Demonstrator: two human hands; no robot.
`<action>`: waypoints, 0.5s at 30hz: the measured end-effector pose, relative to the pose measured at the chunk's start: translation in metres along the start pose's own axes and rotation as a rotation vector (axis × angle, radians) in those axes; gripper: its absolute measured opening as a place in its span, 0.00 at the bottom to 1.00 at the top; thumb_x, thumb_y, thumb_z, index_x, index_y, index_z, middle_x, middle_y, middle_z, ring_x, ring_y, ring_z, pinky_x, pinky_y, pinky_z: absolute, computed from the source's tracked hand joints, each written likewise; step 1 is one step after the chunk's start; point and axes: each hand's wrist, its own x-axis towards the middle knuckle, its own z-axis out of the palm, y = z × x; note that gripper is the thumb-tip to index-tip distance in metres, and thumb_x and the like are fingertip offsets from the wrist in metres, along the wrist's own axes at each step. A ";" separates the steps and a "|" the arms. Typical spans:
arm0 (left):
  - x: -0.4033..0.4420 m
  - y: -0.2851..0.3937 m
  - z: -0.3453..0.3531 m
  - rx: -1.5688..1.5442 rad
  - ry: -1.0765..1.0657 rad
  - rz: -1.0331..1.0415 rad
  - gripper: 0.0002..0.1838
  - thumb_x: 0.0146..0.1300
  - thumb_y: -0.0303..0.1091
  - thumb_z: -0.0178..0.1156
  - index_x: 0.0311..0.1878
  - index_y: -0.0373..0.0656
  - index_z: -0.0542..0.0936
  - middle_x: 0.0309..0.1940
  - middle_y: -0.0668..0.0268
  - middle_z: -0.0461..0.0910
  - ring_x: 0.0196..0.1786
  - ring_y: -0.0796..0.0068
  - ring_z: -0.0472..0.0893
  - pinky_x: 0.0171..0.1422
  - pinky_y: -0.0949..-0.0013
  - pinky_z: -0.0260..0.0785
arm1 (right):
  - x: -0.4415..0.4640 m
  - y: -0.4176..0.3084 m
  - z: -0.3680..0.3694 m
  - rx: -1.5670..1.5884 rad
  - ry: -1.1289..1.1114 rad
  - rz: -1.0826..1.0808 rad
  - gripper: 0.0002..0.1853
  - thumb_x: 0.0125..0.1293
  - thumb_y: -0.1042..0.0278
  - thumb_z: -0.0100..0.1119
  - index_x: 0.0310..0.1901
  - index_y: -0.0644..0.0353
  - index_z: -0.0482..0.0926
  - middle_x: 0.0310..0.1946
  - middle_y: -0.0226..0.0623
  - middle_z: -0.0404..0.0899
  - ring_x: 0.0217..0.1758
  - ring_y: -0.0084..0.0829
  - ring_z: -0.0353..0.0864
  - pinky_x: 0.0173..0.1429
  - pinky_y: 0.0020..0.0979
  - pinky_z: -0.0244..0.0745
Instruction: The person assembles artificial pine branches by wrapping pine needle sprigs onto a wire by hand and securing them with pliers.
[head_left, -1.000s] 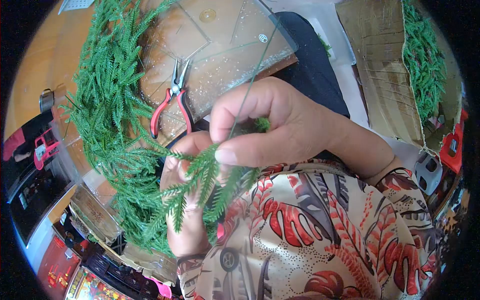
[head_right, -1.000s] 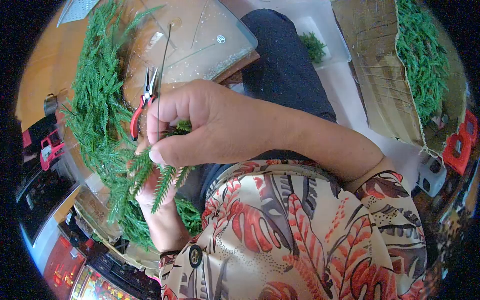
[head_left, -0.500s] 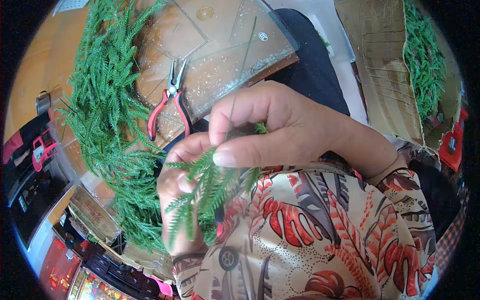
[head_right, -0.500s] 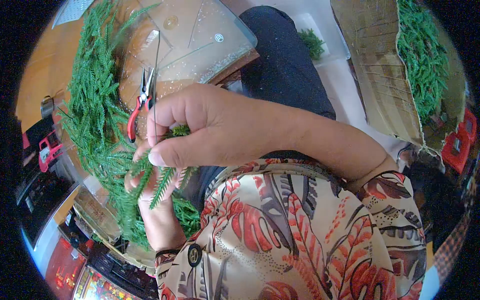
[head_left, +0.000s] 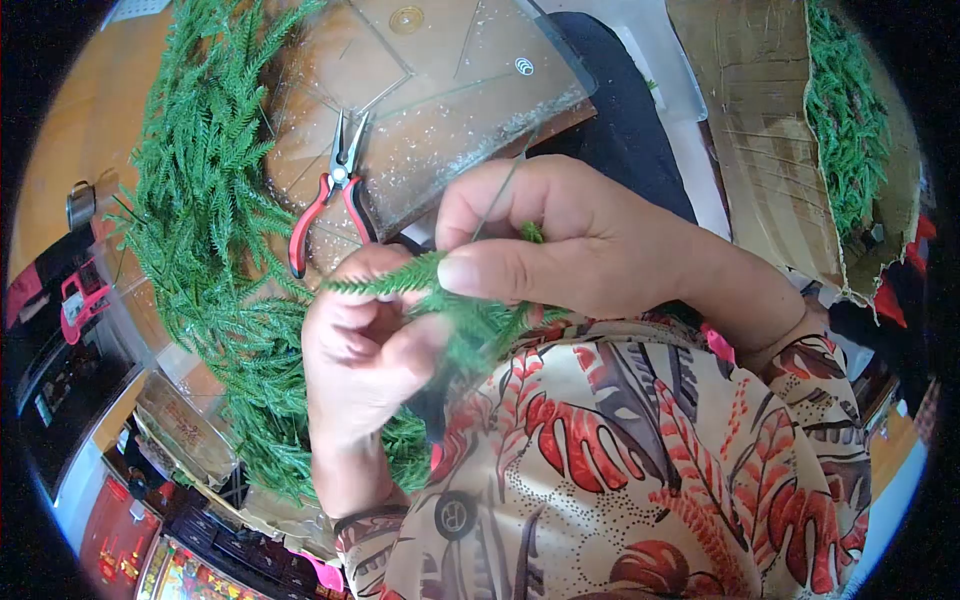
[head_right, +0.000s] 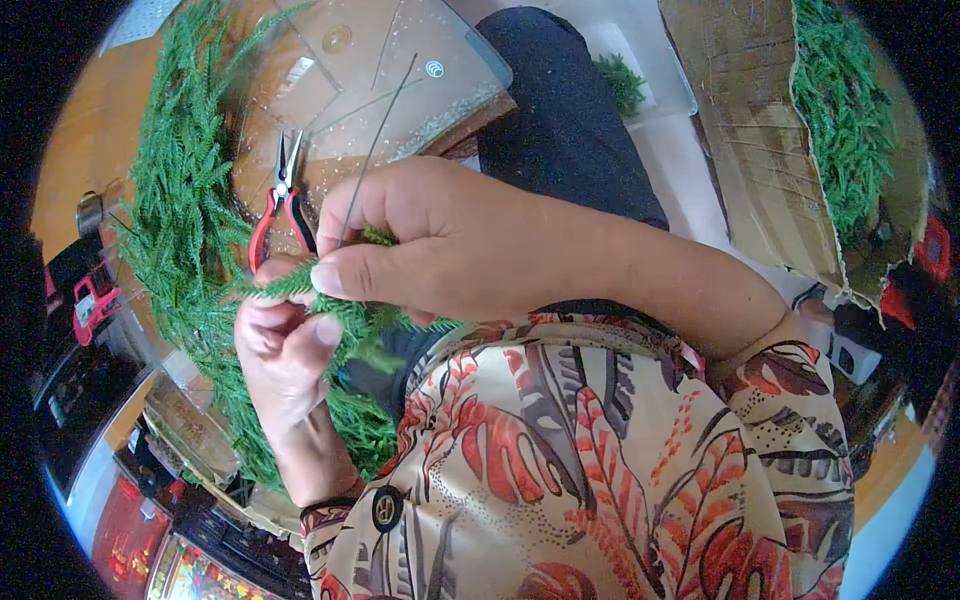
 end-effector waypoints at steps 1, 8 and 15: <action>-0.002 -0.002 0.002 0.067 0.028 0.099 0.13 0.44 0.20 0.60 0.35 0.36 0.70 0.29 0.71 0.71 0.31 0.84 0.70 0.38 0.81 0.63 | 0.000 0.001 0.000 -0.042 0.006 -0.037 0.11 0.60 0.60 0.51 0.32 0.61 0.72 0.17 0.25 0.69 0.21 0.16 0.69 0.25 0.21 0.63; 0.001 -0.020 0.013 0.968 0.363 0.648 0.11 0.44 0.21 0.62 0.30 0.40 0.71 0.25 0.64 0.72 0.25 0.70 0.73 0.29 0.72 0.65 | 0.005 0.012 0.001 -0.228 0.102 -0.362 0.10 0.62 0.64 0.51 0.33 0.64 0.71 0.23 0.30 0.71 0.29 0.19 0.68 0.34 0.23 0.64; 0.011 -0.042 0.019 1.162 0.659 0.907 0.10 0.47 0.28 0.63 0.30 0.41 0.71 0.25 0.64 0.73 0.23 0.67 0.72 0.26 0.70 0.65 | 0.000 0.001 0.000 -0.257 0.106 -0.148 0.10 0.63 0.66 0.50 0.34 0.66 0.71 0.25 0.30 0.69 0.31 0.18 0.66 0.35 0.22 0.63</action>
